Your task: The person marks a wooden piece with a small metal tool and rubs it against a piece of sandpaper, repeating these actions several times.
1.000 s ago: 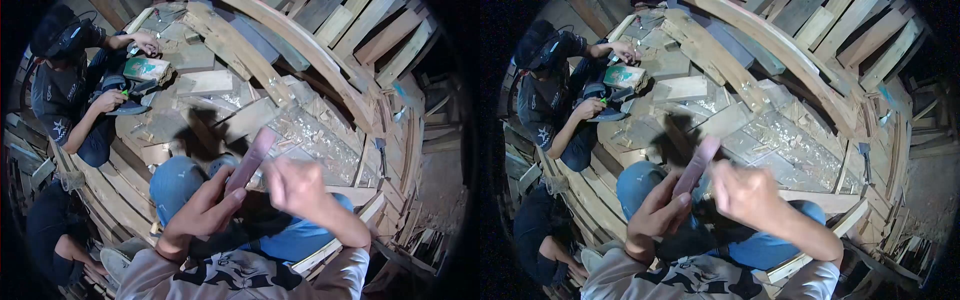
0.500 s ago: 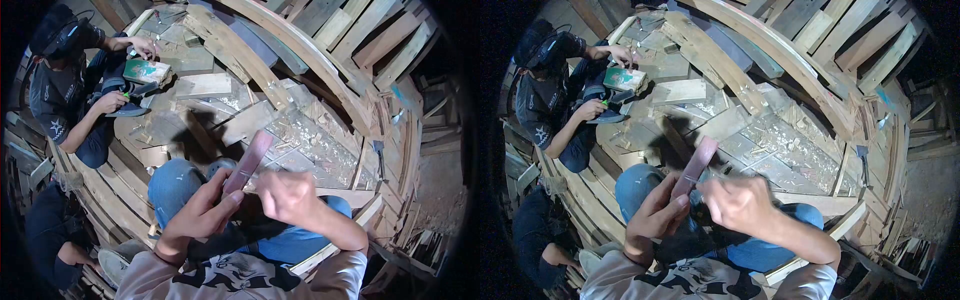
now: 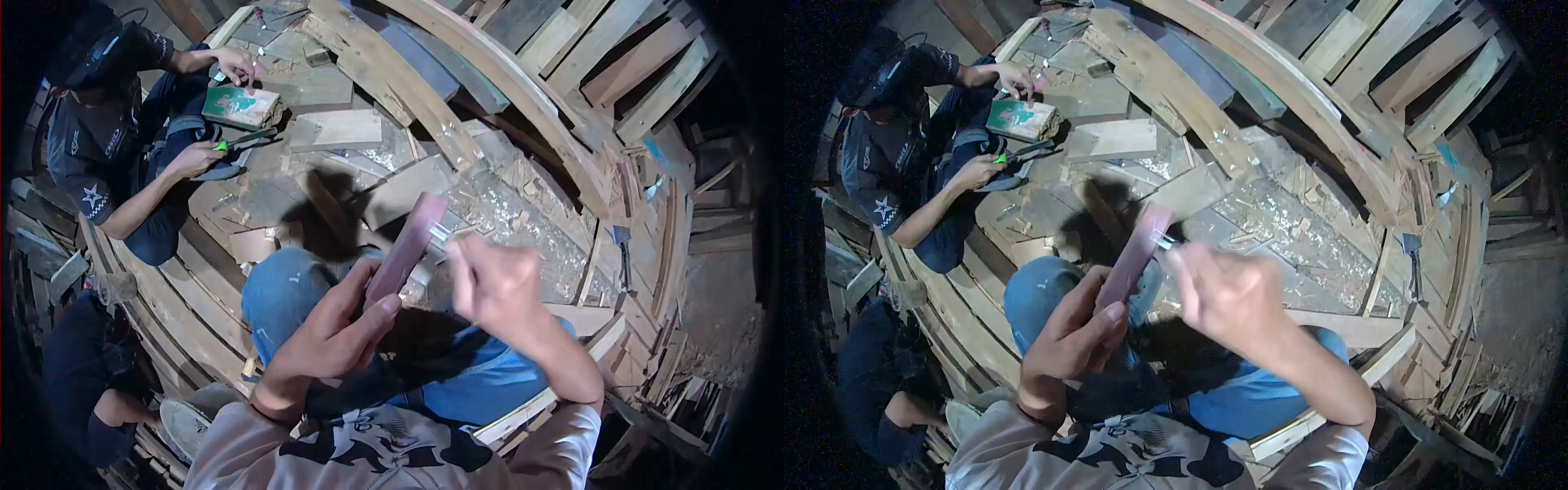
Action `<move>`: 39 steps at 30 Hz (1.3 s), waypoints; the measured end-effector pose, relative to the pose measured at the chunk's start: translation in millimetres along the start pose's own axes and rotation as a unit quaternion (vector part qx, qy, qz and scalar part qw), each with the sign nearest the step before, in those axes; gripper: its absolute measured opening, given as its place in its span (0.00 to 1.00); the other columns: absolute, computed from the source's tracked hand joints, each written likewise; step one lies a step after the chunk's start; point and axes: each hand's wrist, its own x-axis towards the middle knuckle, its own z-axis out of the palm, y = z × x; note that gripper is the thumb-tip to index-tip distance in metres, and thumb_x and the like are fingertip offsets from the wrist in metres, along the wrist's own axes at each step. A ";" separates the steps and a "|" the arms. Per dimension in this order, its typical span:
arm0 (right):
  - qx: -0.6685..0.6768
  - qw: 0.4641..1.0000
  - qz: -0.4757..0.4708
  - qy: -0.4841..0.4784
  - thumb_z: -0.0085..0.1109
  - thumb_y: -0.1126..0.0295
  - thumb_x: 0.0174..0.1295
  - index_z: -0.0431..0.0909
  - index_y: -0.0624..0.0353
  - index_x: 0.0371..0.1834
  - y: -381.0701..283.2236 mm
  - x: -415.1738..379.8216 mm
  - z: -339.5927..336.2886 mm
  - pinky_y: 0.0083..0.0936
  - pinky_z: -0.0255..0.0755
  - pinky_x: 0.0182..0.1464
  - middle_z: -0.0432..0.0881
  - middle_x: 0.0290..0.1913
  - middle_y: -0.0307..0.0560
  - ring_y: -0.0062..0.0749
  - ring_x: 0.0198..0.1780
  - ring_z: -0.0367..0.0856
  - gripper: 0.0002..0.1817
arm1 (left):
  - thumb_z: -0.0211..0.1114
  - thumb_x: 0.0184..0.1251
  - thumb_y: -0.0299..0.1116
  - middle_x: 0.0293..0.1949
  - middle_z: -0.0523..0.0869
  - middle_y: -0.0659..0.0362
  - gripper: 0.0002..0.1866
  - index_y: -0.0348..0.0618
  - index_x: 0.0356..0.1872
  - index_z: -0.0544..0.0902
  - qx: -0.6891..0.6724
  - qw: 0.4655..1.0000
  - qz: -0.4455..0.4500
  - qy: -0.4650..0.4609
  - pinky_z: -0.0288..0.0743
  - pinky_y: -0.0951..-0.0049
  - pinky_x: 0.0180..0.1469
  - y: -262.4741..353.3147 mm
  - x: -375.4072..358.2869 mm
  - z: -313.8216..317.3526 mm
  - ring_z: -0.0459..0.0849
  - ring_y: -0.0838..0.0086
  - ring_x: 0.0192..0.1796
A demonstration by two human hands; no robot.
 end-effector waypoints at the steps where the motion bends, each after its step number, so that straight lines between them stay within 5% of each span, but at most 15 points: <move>1: -0.007 1.000 -0.003 -0.013 0.61 0.77 0.60 0.76 0.58 0.30 -6.1 -3.7 -2.9 0.30 0.66 0.14 0.73 0.14 0.40 0.30 0.14 0.76 0.03 | 0.56 0.79 0.39 0.24 0.72 0.67 0.18 0.39 0.59 0.68 -0.022 1.000 -0.008 -0.017 0.58 0.83 0.17 -2.9 -2.5 -1.1 0.66 0.85 0.16; 4: 0.020 0.996 -0.077 -0.032 0.62 0.76 0.61 0.77 0.58 0.33 -17.3 -13.7 4.8 0.29 0.66 0.14 0.73 0.14 0.40 0.31 0.14 0.76 0.02 | 0.55 0.80 0.38 0.25 0.73 0.68 0.17 0.39 0.60 0.67 -0.058 0.997 0.001 -0.058 0.58 0.83 0.17 -4.6 4.3 -5.9 0.68 0.87 0.16; 8: -0.059 0.998 -0.001 -0.011 0.62 0.75 0.55 0.80 0.58 0.35 1.9 3.1 -7.5 0.30 0.69 0.15 0.73 0.15 0.41 0.32 0.14 0.76 0.05 | 0.55 0.80 0.37 0.24 0.73 0.68 0.16 0.39 0.60 0.67 -0.005 0.999 -0.001 -0.035 0.58 0.82 0.17 -2.4 2.2 -2.9 0.67 0.86 0.15; 10: 0.022 0.996 -0.075 -0.033 0.60 0.75 0.58 0.79 0.58 0.34 -13.4 -11.7 1.3 0.30 0.69 0.15 0.75 0.15 0.41 0.32 0.14 0.77 0.02 | 0.55 0.80 0.37 0.23 0.73 0.68 0.17 0.39 0.61 0.67 -0.021 0.999 0.003 -0.050 0.59 0.82 0.17 -4.1 3.1 -4.5 0.68 0.86 0.15; 14: -0.040 0.999 -0.001 -0.023 0.60 0.75 0.59 0.76 0.59 0.31 4.1 8.9 -8.0 0.31 0.69 0.14 0.74 0.14 0.41 0.32 0.13 0.76 0.02 | 0.56 0.80 0.36 0.23 0.73 0.68 0.18 0.39 0.62 0.66 -0.003 0.999 -0.008 -0.038 0.59 0.82 0.17 1.3 6.2 -4.3 0.69 0.86 0.16; 18: 0.020 0.998 -0.055 -0.035 0.63 0.75 0.63 0.71 0.57 0.24 -12.1 -4.3 0.1 0.33 0.67 0.14 0.72 0.12 0.43 0.34 0.12 0.75 0.12 | 0.56 0.80 0.37 0.23 0.73 0.67 0.17 0.38 0.60 0.67 0.007 0.999 -0.001 -0.034 0.59 0.82 0.18 -2.2 4.1 -3.1 0.69 0.86 0.16; 21: -0.006 0.999 0.022 -0.029 0.64 0.77 0.56 0.73 0.56 0.24 -2.4 4.9 -5.8 0.32 0.68 0.14 0.73 0.13 0.44 0.35 0.12 0.76 0.09 | 0.56 0.80 0.37 0.22 0.73 0.67 0.18 0.36 0.59 0.67 0.024 0.999 0.002 -0.032 0.59 0.80 0.17 -3.0 2.6 -2.9 0.70 0.86 0.16; 24: 0.028 0.998 -0.049 -0.042 0.64 0.77 0.56 0.73 0.56 0.25 -14.7 -9.3 0.0 0.32 0.69 0.16 0.74 0.14 0.44 0.35 0.14 0.78 0.08 | 0.56 0.80 0.37 0.21 0.73 0.67 0.17 0.36 0.59 0.67 0.034 0.999 0.007 -0.038 0.58 0.81 0.17 -1.6 6.6 -4.2 0.70 0.86 0.16; 28: -0.013 1.000 0.021 -0.018 0.65 0.73 0.60 0.75 0.58 0.29 -4.5 4.0 -5.7 0.32 0.69 0.17 0.75 0.14 0.43 0.35 0.15 0.78 0.07 | 0.56 0.80 0.37 0.20 0.73 0.68 0.18 0.37 0.60 0.67 0.012 0.999 -0.015 -0.037 0.58 0.80 0.17 0.3 3.7 -2.9 0.69 0.85 0.15; 39: -0.023 0.999 -0.004 -0.039 0.62 0.74 0.65 0.75 0.58 0.28 -2.8 4.9 -7.5 0.31 0.65 0.13 0.72 0.11 0.41 0.31 0.10 0.73 0.08 | 0.57 0.79 0.38 0.21 0.74 0.66 0.20 0.35 0.61 0.67 0.050 0.998 -0.012 -0.040 0.61 0.80 0.18 1.6 6.2 -5.9 0.71 0.84 0.16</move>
